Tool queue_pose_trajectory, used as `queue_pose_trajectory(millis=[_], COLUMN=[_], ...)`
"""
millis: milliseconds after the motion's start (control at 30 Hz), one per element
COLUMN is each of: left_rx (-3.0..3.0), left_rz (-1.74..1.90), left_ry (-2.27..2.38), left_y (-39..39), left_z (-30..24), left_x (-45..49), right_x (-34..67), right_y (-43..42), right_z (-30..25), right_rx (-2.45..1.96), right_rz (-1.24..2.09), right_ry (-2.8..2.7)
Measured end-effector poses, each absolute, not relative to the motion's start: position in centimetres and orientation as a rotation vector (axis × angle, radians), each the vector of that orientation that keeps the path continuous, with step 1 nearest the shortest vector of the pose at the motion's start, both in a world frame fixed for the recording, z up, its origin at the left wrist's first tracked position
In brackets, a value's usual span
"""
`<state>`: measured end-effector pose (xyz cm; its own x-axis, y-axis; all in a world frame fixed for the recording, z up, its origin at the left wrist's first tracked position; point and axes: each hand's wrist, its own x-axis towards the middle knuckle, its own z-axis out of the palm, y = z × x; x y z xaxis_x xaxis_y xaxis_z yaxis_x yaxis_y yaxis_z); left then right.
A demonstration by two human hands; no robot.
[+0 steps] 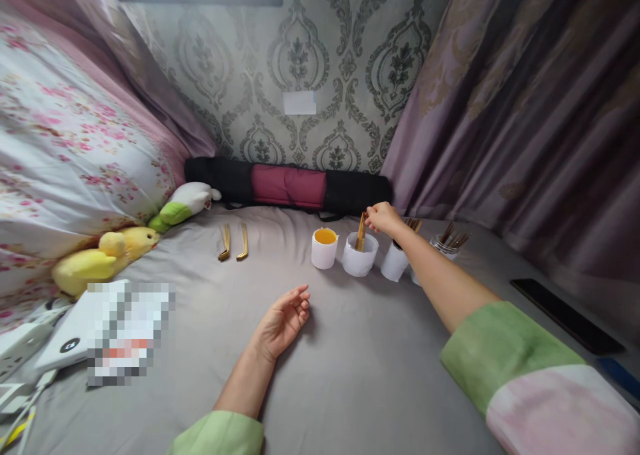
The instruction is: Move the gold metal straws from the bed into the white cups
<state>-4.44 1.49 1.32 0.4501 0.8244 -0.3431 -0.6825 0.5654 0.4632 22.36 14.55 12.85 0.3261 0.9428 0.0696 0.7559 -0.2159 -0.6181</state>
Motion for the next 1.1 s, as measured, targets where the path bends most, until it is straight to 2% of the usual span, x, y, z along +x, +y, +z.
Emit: queue_pose_trajectory(millis=[1100], left_rx=[0.264], left_rz=[0.955], left_ry=[0.567], left_y=[1.4], left_z=[1.3], left_x=[-4.4], right_x=[22.8], right_y=[12.8], right_z=[15.4], right_rx=[-1.901], right_rz=[0.333], right_ry=[-1.346])
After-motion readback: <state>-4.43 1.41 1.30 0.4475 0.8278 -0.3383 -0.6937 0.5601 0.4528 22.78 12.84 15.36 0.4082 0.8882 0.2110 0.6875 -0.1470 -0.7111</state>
